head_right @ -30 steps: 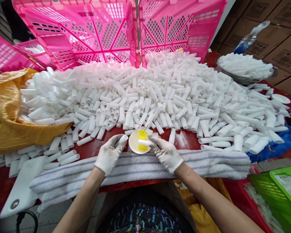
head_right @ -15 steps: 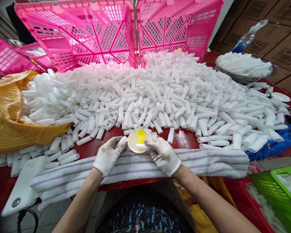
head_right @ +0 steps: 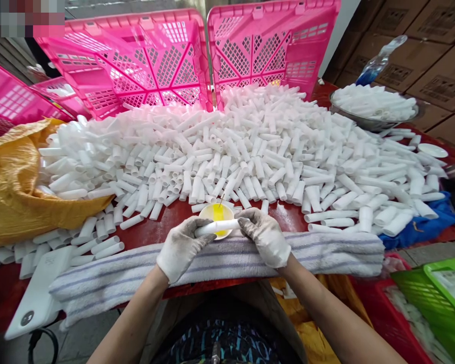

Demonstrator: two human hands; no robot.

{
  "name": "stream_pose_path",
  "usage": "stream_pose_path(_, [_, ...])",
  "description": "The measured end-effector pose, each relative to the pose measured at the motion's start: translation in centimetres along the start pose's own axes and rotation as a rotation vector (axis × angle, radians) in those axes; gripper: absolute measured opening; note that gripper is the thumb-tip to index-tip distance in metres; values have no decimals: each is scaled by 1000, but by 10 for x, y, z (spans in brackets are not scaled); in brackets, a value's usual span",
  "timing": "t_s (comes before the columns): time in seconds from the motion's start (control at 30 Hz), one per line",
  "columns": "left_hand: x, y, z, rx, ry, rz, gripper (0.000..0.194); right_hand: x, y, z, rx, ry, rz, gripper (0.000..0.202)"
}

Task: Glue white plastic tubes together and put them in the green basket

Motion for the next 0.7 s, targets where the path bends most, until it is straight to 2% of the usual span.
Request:
stream_pose_path(0.07, [1,2,7,-34,27,-80,30,3,-3,-8,54,-63,-29,45])
stream_pose_path(0.1, [3,4,10,-50,26,-123,31,6,-5,-14,110,-141,-42,39])
stream_pose_path(0.2, [11,16,15,-75,-111,-216,52,23,-4,-29,421,-517,-131,29])
stream_pose_path(0.27, [19,29,16,-76,-196,-246,58,36,0,-34,621,-803,-125,35])
stream_pose_path(0.3, [23,36,16,-88,-197,-231,57,42,2,-34,675,-894,-95,36])
stream_pose_path(0.37, [31,47,18,-144,-136,-110,51,50,4,-30,680,-907,47,35])
stream_pose_path(0.43, [37,53,20,-211,-56,44,46,53,1,-25,644,-771,195,34])
stream_pose_path(0.5, [40,56,21,-236,-7,75,43,55,-5,-24,625,-722,272,32])
stream_pose_path(0.53, [41,57,21,-218,-21,14,44,57,-9,-26,642,-774,256,32])
stream_pose_path(0.57, [42,59,21,-180,-73,-100,47,58,-12,-29,680,-861,208,32])
stream_pose_path(0.63, [44,64,18,-81,-249,-383,55,63,-16,-35,776,-1045,80,32])
stream_pose_path(0.67, [46,67,17,-46,-321,-473,58,65,-18,-37,809,-1097,47,32])
stream_pose_path(0.7, [48,69,17,-37,-354,-493,59,66,-19,-38,819,-1106,50,31])
Point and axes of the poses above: each hand's wrist, its own x-axis away from the middle knuckle, its own y-axis out of the palm, z = x × y, the point moved 2 cm from there along -x, towards the middle knuckle, and after that the axes turned 9 degrees about z, right-handed, at the moved point
